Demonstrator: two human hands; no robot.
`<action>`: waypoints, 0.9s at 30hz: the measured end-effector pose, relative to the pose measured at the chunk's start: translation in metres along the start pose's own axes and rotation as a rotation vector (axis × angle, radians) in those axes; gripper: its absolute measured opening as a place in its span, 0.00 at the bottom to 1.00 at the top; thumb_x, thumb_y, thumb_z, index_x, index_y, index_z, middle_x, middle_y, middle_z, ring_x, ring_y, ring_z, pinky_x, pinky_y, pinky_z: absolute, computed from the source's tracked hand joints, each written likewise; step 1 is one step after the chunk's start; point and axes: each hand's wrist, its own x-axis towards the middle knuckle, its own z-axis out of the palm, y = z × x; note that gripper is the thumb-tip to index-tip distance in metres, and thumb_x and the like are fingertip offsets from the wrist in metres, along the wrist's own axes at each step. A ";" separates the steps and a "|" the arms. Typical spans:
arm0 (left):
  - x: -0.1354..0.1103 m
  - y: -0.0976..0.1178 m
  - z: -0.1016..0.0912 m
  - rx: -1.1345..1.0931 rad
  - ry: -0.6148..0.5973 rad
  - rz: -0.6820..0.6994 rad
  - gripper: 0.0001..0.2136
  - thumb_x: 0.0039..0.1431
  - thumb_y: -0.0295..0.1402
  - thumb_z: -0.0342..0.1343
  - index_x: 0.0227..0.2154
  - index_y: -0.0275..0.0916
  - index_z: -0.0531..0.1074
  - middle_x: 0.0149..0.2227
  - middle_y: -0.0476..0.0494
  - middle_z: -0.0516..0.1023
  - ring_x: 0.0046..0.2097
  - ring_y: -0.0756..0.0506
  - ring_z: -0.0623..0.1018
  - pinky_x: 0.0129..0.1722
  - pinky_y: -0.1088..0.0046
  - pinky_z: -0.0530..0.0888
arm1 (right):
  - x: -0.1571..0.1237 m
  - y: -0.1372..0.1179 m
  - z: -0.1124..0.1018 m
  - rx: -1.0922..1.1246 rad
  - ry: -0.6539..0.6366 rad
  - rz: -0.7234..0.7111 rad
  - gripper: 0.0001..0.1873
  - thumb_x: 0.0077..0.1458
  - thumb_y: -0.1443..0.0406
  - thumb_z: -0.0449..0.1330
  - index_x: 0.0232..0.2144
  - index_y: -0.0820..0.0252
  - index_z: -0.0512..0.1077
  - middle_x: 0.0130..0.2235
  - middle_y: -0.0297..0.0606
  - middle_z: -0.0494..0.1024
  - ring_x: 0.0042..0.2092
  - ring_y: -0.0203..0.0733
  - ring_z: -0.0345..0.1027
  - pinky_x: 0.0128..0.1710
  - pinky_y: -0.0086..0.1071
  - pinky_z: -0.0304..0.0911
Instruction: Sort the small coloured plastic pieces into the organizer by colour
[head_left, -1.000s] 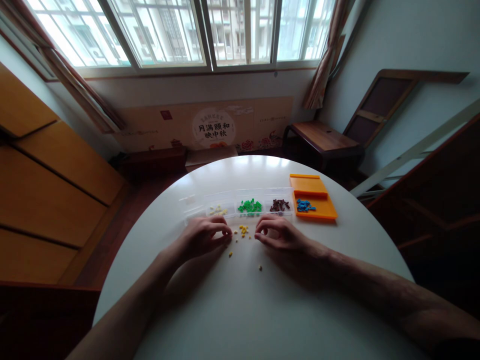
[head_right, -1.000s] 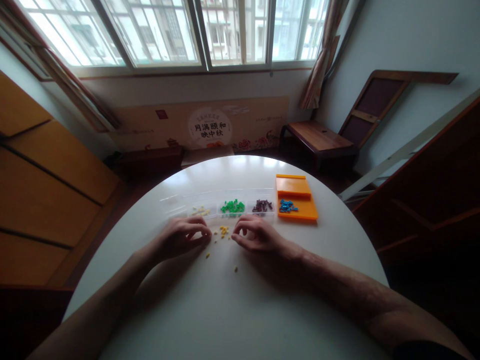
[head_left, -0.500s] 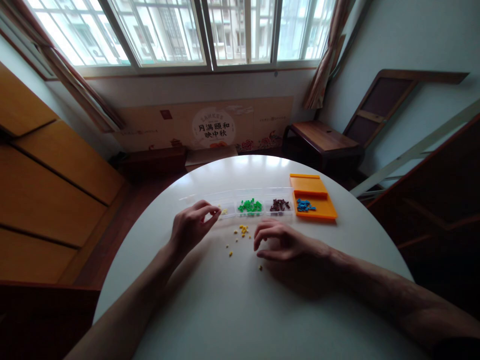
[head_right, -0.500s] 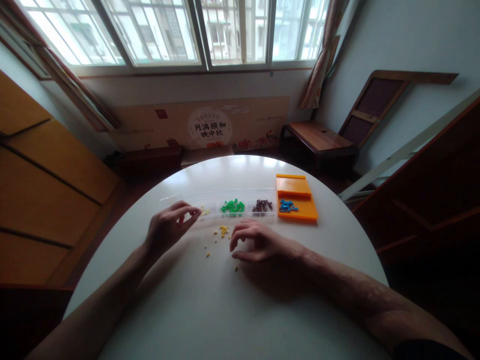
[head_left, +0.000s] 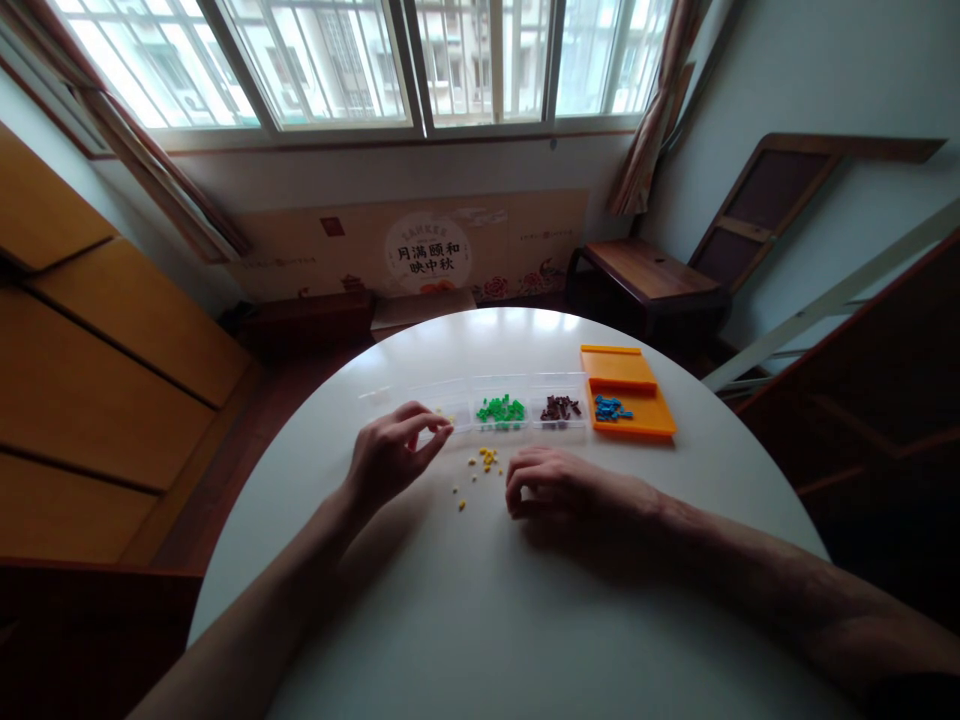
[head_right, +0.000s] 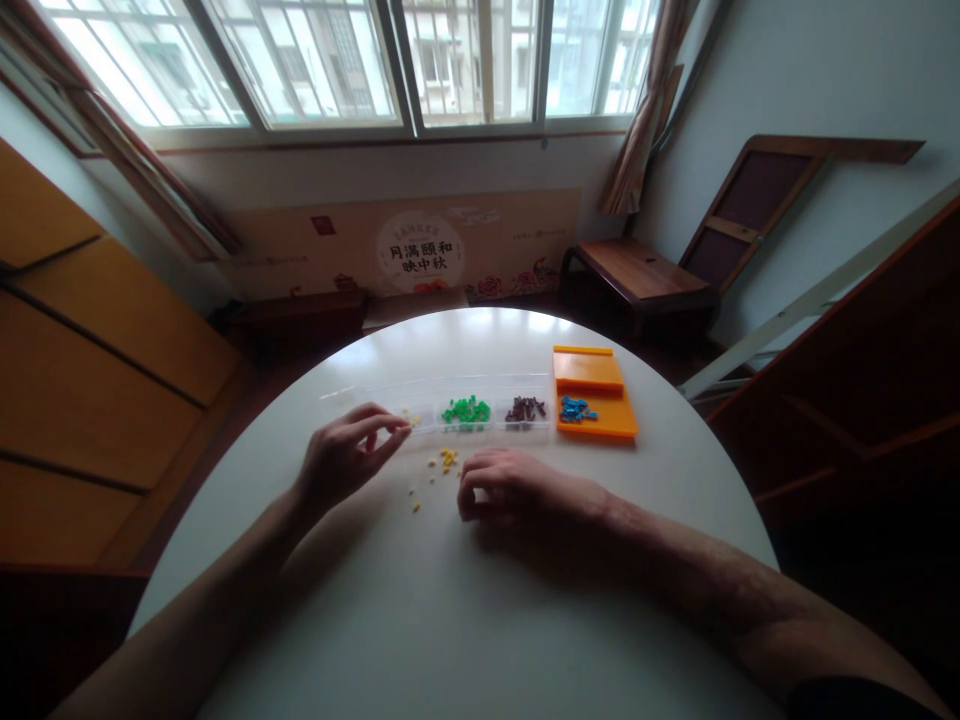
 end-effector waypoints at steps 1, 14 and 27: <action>-0.001 0.005 0.001 -0.059 -0.032 0.045 0.09 0.72 0.40 0.63 0.39 0.43 0.85 0.39 0.47 0.85 0.26 0.53 0.73 0.30 0.76 0.72 | -0.001 0.002 0.002 -0.007 0.049 0.023 0.03 0.72 0.65 0.64 0.41 0.55 0.78 0.41 0.37 0.82 0.42 0.40 0.73 0.48 0.35 0.71; -0.015 0.042 0.037 -0.428 -0.165 0.142 0.06 0.70 0.38 0.67 0.40 0.43 0.85 0.38 0.43 0.86 0.31 0.51 0.80 0.30 0.76 0.77 | -0.002 0.012 0.010 -0.053 0.347 0.067 0.03 0.71 0.63 0.66 0.43 0.56 0.77 0.39 0.36 0.82 0.39 0.39 0.76 0.42 0.34 0.73; -0.008 0.038 0.025 -0.433 -0.152 0.199 0.04 0.70 0.32 0.65 0.39 0.42 0.86 0.38 0.44 0.86 0.30 0.52 0.80 0.29 0.77 0.76 | -0.001 0.009 0.011 0.070 0.363 0.095 0.04 0.68 0.67 0.67 0.45 0.57 0.77 0.43 0.38 0.85 0.44 0.40 0.82 0.48 0.35 0.78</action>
